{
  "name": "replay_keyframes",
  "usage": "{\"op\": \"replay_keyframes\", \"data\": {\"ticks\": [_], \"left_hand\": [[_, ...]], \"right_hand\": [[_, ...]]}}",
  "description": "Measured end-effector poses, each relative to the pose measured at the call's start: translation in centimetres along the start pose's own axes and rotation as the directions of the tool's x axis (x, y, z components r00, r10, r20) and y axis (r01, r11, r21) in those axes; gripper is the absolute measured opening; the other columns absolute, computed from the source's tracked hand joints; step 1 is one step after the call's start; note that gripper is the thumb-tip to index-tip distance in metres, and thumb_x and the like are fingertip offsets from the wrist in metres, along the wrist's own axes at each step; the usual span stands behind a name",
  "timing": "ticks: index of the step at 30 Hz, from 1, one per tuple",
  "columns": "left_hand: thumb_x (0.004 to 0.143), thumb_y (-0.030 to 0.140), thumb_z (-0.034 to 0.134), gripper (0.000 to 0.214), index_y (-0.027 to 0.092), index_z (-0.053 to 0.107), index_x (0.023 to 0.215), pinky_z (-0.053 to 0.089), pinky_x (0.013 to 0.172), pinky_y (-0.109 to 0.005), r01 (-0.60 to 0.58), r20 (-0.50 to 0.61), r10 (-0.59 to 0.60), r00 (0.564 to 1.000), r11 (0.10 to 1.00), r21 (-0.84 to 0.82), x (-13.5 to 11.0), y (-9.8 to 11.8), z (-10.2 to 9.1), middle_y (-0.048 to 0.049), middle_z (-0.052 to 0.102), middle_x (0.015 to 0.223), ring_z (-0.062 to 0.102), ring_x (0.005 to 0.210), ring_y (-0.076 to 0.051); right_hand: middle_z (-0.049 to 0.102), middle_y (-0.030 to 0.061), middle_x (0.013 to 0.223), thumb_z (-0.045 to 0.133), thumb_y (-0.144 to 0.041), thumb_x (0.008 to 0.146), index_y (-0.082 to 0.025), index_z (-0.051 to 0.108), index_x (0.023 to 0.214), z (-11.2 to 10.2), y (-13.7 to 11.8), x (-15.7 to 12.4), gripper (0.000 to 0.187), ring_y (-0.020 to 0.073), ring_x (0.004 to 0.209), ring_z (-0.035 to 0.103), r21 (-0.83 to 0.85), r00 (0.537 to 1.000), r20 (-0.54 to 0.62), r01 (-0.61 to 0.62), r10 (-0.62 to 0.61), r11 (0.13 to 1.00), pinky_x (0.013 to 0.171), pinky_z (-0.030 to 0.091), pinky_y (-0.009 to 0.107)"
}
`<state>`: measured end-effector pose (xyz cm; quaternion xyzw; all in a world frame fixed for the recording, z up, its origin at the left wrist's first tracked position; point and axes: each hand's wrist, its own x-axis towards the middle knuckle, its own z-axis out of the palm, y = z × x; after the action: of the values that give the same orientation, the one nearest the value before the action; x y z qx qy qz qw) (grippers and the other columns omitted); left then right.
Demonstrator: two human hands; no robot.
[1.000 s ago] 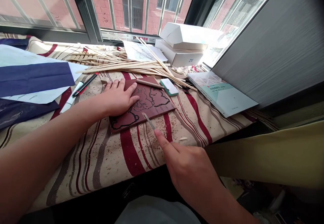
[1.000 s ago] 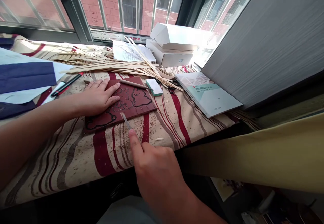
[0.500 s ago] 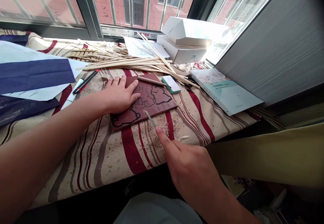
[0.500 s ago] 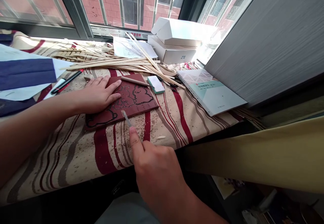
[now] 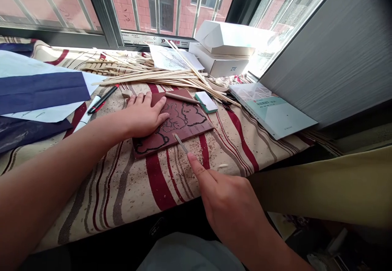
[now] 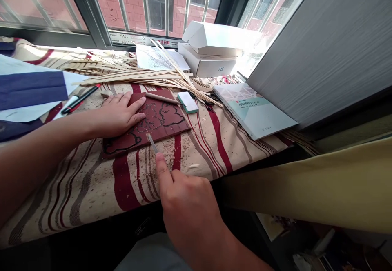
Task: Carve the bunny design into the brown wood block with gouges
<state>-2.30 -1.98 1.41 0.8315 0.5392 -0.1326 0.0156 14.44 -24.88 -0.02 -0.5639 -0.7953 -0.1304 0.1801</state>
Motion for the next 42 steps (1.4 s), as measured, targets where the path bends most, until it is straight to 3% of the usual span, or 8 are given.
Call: {"op": "replay_keyframes", "data": {"ticks": [31, 42], "left_hand": [[0.116, 0.059, 0.019, 0.074, 0.026, 0.005, 0.181, 0.013, 0.143, -0.057, -0.005, 0.032, 0.004, 0.999, 1.000, 0.011, -0.26, 0.24, -0.40, -0.0218, 0.008, 0.185, 0.011, 0.175, -0.043], [0.117, 0.057, 0.018, 0.072, 0.026, 0.005, 0.181, 0.015, 0.142, -0.056, -0.014, 0.040, 0.013, 0.999, 0.999, 0.035, -0.37, 0.22, -0.52, -0.0252, 0.009, 0.184, 0.012, 0.174, -0.045]], "right_hand": [[0.064, -0.0012, 0.058, 0.043, 0.006, 0.089, 0.000, 0.075, 0.140, -0.29, 0.22, 0.31, 0.061, 0.0180, 0.040, 0.059, 0.024, 1.000, 0.013, 0.009, -0.010, 1.000, 0.040, 0.036, 0.037], [0.065, -0.0004, 0.060, 0.044, 0.004, 0.089, 0.000, 0.076, 0.138, 0.12, 0.61, 0.20, 0.059, 0.0180, 0.040, 0.059, 0.020, 1.000, -0.003, 0.019, -0.019, 1.000, 0.040, 0.035, 0.038]]}}
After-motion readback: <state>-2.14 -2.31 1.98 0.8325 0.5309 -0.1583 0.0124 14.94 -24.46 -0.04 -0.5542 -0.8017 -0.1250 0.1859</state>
